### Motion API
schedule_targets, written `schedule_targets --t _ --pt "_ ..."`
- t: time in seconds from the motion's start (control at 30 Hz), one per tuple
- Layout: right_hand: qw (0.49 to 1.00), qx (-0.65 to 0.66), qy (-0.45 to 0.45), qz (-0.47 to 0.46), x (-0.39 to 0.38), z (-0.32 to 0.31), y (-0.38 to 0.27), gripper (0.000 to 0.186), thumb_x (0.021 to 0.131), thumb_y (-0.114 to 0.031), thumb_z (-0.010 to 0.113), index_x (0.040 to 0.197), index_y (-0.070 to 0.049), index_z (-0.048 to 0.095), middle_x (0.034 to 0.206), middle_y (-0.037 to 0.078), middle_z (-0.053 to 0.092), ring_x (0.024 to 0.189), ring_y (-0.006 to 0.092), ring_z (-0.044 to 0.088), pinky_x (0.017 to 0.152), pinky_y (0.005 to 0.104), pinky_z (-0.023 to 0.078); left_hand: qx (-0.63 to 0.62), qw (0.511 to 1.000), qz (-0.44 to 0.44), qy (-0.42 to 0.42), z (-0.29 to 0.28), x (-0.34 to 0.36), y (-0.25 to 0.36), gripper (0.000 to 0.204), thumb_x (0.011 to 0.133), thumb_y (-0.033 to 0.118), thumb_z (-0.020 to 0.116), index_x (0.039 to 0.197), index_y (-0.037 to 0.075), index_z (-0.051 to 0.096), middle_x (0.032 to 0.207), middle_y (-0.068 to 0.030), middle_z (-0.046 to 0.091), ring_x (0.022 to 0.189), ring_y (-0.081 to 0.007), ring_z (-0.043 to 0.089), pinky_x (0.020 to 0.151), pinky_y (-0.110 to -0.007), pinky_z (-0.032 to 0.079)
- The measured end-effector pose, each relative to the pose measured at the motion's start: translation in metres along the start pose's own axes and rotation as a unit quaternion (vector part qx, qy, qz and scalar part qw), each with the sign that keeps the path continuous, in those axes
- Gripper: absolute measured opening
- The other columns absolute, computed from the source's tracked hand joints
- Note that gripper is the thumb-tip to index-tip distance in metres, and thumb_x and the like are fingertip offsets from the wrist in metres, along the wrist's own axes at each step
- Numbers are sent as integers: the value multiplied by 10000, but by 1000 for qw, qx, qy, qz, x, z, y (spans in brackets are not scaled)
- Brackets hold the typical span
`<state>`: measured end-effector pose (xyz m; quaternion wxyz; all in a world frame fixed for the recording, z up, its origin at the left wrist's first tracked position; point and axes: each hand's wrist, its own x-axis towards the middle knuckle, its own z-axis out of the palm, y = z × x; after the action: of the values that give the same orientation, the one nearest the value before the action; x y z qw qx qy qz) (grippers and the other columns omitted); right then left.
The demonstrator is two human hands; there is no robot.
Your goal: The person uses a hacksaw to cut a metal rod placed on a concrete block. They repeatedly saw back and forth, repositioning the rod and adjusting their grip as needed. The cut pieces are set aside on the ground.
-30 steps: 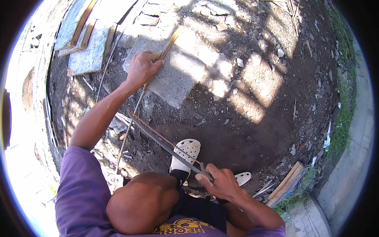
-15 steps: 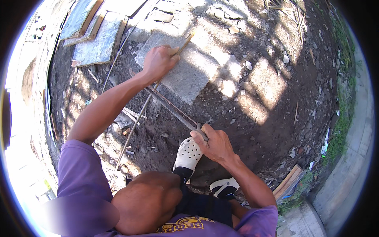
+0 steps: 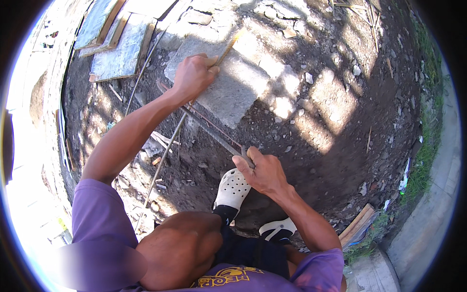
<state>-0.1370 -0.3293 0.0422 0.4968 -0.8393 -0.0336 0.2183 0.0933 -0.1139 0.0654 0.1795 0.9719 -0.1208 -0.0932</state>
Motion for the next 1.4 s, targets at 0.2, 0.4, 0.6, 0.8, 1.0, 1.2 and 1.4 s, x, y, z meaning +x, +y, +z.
schedule_targets --t 0.2,0.4,0.6,0.8,1.0,1.2,1.4 --pt "1000 18 16 -17 5 8 7 550 1033 -530 613 860 -12 551 584 219 514 509 405 561 512 485 420 -5 1000 -11 2 0 -1 4 323 936 214 704 1203 46 775 1091 -163 738 933 -374 732 877 -461 577" --pt "999 8 31 -28 13 14 12 566 1021 -559 615 882 -14 558 601 239 553 560 458 608 529 516 455 4 1000 7 19 1 -1 4 347 934 217 707 1233 51 765 1059 -142 734 909 -361 732 861 -461 572" --pt "1000 -6 8 -9 3 5 14 582 1019 -577 612 871 -17 549 593 226 542 554 453 598 530 509 457 31 999 23 29 3 0 1 365 932 248 751 1220 24 769 1126 -100 773 798 -269 757 790 -393 597" --pt "1000 -9 -10 19 -6 -8 6 578 1013 -577 620 868 -22 549 588 213 542 550 450 599 529 507 464 18 999 21 30 6 2 -5 352 926 243 769 1209 34 779 1116 -92 781 765 -224 754 730 -365 607" --pt "999 -38 8 -3 18 4 -5 568 1007 -583 622 896 -27 580 619 231 625 604 472 666 538 544 507 24 999 28 34 3 2 -3 365 911 236 777 1204 18 776 1096 -115 781 788 -270 764 764 -395 604" --pt "999 -33 -16 17 -3 -13 -3 558 1008 -572 628 899 -28 569 645 227 632 619 455 675 544 519 507 4 998 30 48 5 0 -4 363 911 230 764 1208 22 777 1070 -119 776 791 -291 762 759 -410 592" --pt "998 -53 -14 28 0 -16 -13 541 1022 -536 630 870 -23 545 634 225 603 603 460 650 530 511 476 -16 999 9 26 4 0 -3 312 916 202 723 1189 68 789 1069 -93 759 857 -342 740 828 -442 589"
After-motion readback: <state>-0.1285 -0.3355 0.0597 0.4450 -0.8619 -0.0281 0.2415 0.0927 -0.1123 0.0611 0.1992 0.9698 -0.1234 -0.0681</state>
